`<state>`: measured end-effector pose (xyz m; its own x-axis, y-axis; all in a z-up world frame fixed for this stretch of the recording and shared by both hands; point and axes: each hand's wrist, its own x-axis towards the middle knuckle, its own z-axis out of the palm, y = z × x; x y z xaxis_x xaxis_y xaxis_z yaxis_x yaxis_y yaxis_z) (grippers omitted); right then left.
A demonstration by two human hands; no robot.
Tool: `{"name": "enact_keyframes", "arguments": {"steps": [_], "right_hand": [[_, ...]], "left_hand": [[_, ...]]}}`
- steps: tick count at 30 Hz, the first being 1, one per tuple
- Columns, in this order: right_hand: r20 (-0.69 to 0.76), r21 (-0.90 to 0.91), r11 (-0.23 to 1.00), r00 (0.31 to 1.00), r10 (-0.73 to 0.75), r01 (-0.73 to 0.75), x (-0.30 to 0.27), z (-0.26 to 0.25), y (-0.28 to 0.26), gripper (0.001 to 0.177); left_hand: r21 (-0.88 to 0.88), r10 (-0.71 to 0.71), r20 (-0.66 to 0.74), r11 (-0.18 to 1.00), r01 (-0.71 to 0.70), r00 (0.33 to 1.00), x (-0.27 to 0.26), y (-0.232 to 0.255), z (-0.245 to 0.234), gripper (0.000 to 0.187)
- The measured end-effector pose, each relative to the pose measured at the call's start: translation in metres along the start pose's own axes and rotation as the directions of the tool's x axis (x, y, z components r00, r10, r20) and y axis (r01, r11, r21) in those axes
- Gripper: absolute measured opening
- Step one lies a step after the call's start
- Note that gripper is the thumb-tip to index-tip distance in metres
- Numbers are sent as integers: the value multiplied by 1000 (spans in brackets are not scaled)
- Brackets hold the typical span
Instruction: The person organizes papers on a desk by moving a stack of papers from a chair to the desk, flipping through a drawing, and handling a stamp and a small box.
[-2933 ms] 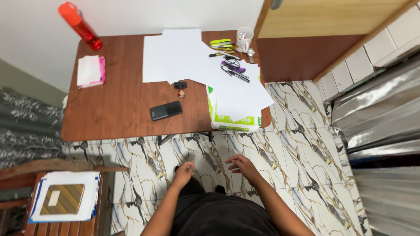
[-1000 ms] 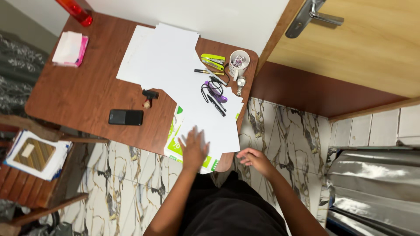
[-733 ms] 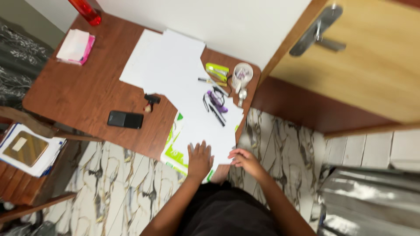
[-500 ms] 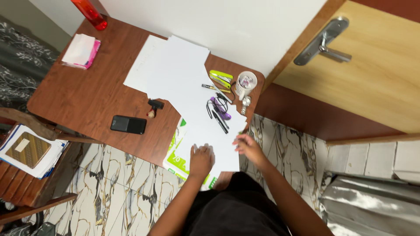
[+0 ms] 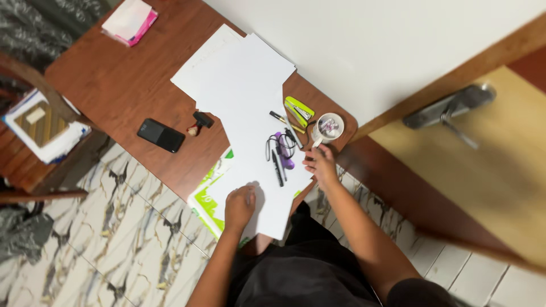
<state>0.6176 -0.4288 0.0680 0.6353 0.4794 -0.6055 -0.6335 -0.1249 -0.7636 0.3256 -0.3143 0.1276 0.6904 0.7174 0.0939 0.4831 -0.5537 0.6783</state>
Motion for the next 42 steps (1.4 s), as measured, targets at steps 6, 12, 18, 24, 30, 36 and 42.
{"name": "enact_keyframes", "arguments": {"steps": [6,12,18,24,30,36,42], "right_hand": [[171,67,994,982,79,-91,30,-15,-6,51],[350,124,955,912,212,-270,44,-23,-11,40],[384,70,996,923,24,-55,53,-20,-8,24],[457,-182,969,887,-69,168,27,-27,-16,20],[641,-462,837,763,87,293,-40,-4,-37,22],[734,-596,757,563,379,268,-92,23,-31,31],[765,-643,629,333,551,437,-127,48,-19,35]], "left_hand": [[-262,-233,-78,943,205,969,13,81,45,16],[-308,-350,66,884,352,935,14,125,47,19],[-273,-147,2,952,142,989,7,121,40,18],[-321,-196,9,928,188,981,-6,117,19,23],[-328,-315,7,896,300,949,-9,113,-12,43],[-326,-273,-152,921,213,950,-18,98,-14,93],[-446,-434,-243,844,297,868,-67,89,-22,103]]}}
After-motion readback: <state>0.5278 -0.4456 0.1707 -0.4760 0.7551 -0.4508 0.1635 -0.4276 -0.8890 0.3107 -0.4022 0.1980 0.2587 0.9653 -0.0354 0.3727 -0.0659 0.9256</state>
